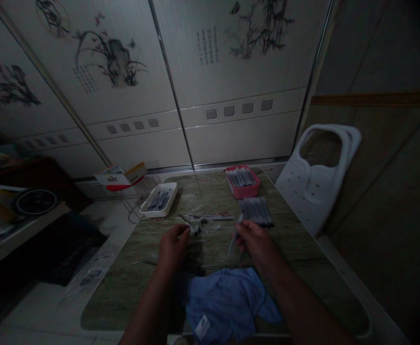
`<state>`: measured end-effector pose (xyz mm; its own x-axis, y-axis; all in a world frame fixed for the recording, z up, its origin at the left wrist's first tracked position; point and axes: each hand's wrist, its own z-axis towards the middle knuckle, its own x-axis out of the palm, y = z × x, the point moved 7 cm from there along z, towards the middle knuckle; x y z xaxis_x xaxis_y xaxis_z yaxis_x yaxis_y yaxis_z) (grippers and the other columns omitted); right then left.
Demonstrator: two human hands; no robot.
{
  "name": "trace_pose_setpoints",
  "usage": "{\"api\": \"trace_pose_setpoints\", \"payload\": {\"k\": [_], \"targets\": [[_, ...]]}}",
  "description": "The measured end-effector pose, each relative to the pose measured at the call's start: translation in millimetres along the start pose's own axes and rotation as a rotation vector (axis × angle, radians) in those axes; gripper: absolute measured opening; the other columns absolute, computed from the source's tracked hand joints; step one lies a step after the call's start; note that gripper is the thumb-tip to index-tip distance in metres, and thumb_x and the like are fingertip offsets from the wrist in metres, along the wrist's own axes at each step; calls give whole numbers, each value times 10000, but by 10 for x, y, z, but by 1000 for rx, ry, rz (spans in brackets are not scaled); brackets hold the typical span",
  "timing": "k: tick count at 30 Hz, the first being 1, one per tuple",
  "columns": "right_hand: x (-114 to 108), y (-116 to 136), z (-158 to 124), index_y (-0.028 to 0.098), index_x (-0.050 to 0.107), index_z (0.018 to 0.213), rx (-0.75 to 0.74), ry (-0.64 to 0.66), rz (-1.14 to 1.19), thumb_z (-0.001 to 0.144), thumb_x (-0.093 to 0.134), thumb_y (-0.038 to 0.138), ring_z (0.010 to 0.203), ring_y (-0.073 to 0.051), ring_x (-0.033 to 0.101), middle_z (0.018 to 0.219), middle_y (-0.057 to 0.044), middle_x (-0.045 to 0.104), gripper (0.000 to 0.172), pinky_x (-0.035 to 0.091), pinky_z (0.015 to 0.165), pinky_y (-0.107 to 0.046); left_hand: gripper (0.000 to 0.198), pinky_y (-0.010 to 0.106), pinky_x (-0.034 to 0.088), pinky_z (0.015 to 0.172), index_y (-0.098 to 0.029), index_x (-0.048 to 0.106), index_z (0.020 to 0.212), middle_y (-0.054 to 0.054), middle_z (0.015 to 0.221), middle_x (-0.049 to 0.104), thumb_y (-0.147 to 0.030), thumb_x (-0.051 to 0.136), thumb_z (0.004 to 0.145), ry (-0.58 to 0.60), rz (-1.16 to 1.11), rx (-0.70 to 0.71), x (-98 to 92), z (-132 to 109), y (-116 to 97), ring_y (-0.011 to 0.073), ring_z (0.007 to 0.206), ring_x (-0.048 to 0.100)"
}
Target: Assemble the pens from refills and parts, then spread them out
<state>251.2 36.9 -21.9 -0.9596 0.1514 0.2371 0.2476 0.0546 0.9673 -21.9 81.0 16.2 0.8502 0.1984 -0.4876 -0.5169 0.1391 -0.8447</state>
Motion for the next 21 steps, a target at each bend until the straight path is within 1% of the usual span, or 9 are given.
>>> {"api": "trace_pose_setpoints", "payload": {"k": [2,5,8,10,14,17,21], "targets": [[-31,-11,5,232,628,852,6,-32,3,826,695,527,611,-160,592,761,-14,687,304,429,513,-255,181,383,423,866,-252,782,904,84,944,754,-357,650,838,66,233,74,122,-5,-39,288,939,635],[-68,-13,6,232,635,872,13,-71,4,816,704,523,617,-161,598,783,-20,699,304,434,518,-260,269,400,380,859,-270,788,1043,114,1031,725,-278,569,888,126,577,158,259,-22,-92,302,978,585],[-75,-4,8,230,635,858,3,-77,12,826,699,514,617,-154,594,780,-20,699,293,432,516,-255,376,405,350,844,-309,739,1222,127,1116,688,-255,523,919,155,738,193,329,-33,-126,314,1016,550],[-77,-1,10,231,633,852,-6,-79,13,833,694,514,608,-150,590,771,-16,697,291,428,513,-255,399,416,337,839,-327,722,1257,133,1150,668,-254,502,933,168,800,215,367,-40,-145,327,1034,531],[-83,5,10,235,631,834,-20,-82,-5,833,693,521,597,-155,587,729,-4,677,293,419,509,-260,347,436,330,827,-342,760,1161,128,1160,651,-292,497,941,171,838,242,414,-41,-173,352,1048,504],[-80,16,7,235,627,831,-27,-78,-8,836,684,526,613,-161,597,763,-14,693,297,426,519,-263,301,427,339,823,-324,781,1074,121,1150,650,-332,513,938,169,813,220,417,-15,-164,344,1043,506],[-81,10,4,232,626,843,-11,-87,1,828,690,529,604,-162,590,767,-17,697,304,417,511,-261,253,404,350,830,-281,779,1023,119,1101,660,-332,564,902,192,786,163,414,27,-116,324,1029,529]]}}
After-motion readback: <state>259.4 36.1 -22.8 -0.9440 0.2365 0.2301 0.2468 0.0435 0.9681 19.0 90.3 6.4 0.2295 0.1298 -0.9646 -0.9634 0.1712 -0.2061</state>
